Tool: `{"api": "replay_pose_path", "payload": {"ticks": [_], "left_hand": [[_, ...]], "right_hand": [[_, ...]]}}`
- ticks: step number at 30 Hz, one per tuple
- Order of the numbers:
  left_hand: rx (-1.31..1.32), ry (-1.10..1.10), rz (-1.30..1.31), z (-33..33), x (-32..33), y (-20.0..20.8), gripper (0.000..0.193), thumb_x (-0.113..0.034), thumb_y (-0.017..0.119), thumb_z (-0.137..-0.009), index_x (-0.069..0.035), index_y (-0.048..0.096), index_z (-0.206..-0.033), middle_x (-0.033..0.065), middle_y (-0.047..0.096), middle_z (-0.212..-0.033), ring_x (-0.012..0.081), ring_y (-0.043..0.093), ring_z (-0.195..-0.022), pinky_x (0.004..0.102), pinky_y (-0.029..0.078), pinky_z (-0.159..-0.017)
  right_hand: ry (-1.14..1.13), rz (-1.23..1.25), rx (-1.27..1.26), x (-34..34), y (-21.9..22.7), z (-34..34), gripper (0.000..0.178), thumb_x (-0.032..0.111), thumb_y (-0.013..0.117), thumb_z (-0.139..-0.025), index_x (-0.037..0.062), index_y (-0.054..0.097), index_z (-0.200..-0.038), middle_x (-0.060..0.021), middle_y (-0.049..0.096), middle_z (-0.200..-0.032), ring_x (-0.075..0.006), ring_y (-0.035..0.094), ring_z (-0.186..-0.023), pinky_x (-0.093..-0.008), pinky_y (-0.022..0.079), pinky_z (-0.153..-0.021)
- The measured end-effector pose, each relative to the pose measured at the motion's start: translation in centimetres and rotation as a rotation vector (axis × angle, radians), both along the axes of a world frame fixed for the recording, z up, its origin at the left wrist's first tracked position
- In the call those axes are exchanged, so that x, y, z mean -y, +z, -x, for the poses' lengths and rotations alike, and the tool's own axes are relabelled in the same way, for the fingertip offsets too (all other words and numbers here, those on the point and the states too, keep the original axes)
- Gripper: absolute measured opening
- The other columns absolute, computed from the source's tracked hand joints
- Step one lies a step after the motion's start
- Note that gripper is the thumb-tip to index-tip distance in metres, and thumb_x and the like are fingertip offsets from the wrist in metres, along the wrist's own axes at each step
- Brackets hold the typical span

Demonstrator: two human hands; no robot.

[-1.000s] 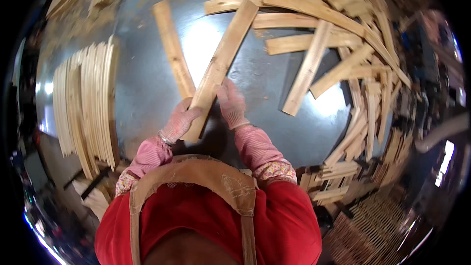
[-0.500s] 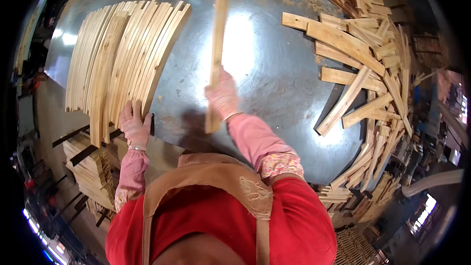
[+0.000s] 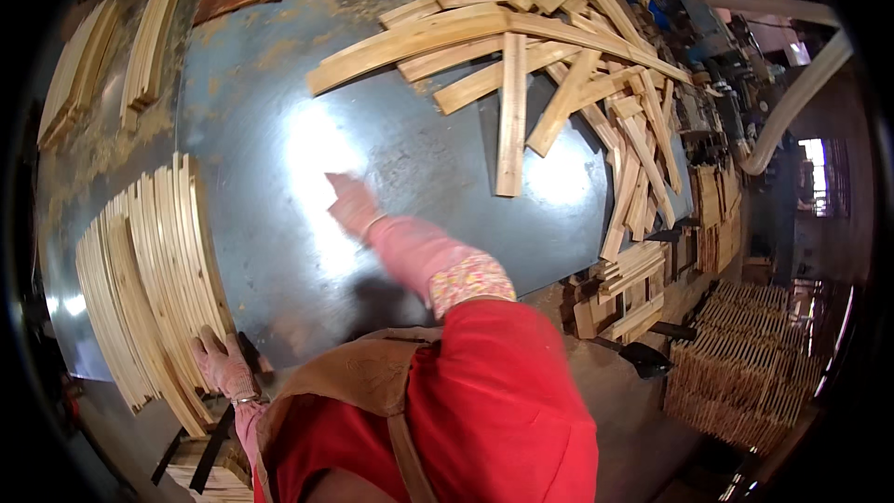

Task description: The person picks up thin wooden planks from a pile on a metal table and stacks them neatly. They repeatedly gather the planks, align them, and place them into a growing stack, occasionally adjusting the pile to maintain order.

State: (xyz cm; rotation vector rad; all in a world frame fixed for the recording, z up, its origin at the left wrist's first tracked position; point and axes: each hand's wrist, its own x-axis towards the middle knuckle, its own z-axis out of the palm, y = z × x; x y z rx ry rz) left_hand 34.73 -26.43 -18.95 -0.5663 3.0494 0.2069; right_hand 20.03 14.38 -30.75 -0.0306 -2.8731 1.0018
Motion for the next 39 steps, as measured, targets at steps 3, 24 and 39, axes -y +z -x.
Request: {"api": "replay_pose_path", "payload": {"ticks": [3,24,39], "left_hand": [[-0.105,-0.140,-0.029,0.6,-5.1,-0.4,0.062,-0.025,0.079,-0.092,-0.008,0.061,-0.149,0.0202,0.050,-0.160,0.0407,0.048,-0.147,0.0477,0.043,-0.120],[0.867,0.074,-1.344,9.0,-46.5,-0.8,0.065,-0.065,0.051,-0.106,-0.007,0.062,-0.133,0.0056,0.061,-0.072,0.0159,0.053,-0.049,0.0353,0.051,-0.046],[0.600,-0.271,-0.930,4.8,-27.4,-1.9,0.056,-0.047,0.076,-0.093,0.002,0.070,-0.121,0.0124,0.077,-0.096,0.0200,0.071,-0.088,0.0372,0.058,-0.082]], "right_hand": [[-0.395,-0.584,-0.078,-19.3,7.6,2.4,0.046,0.026,0.075,-0.079,0.0050,0.070,-0.119,-0.0208,0.069,-0.110,-0.0396,0.066,-0.111,-0.0497,0.053,-0.096],[-0.887,0.980,0.132,-49.0,6.4,-7.1,0.036,0.032,0.072,-0.098,0.0008,0.070,-0.115,-0.0151,0.075,-0.094,-0.0260,0.073,-0.081,-0.0395,0.056,-0.068],[-0.403,0.836,0.336,-26.1,3.1,-5.8,0.047,0.044,0.064,-0.104,-0.0003,0.064,-0.122,-0.0189,0.067,-0.108,-0.0294,0.067,-0.101,-0.0416,0.053,-0.088]]}}
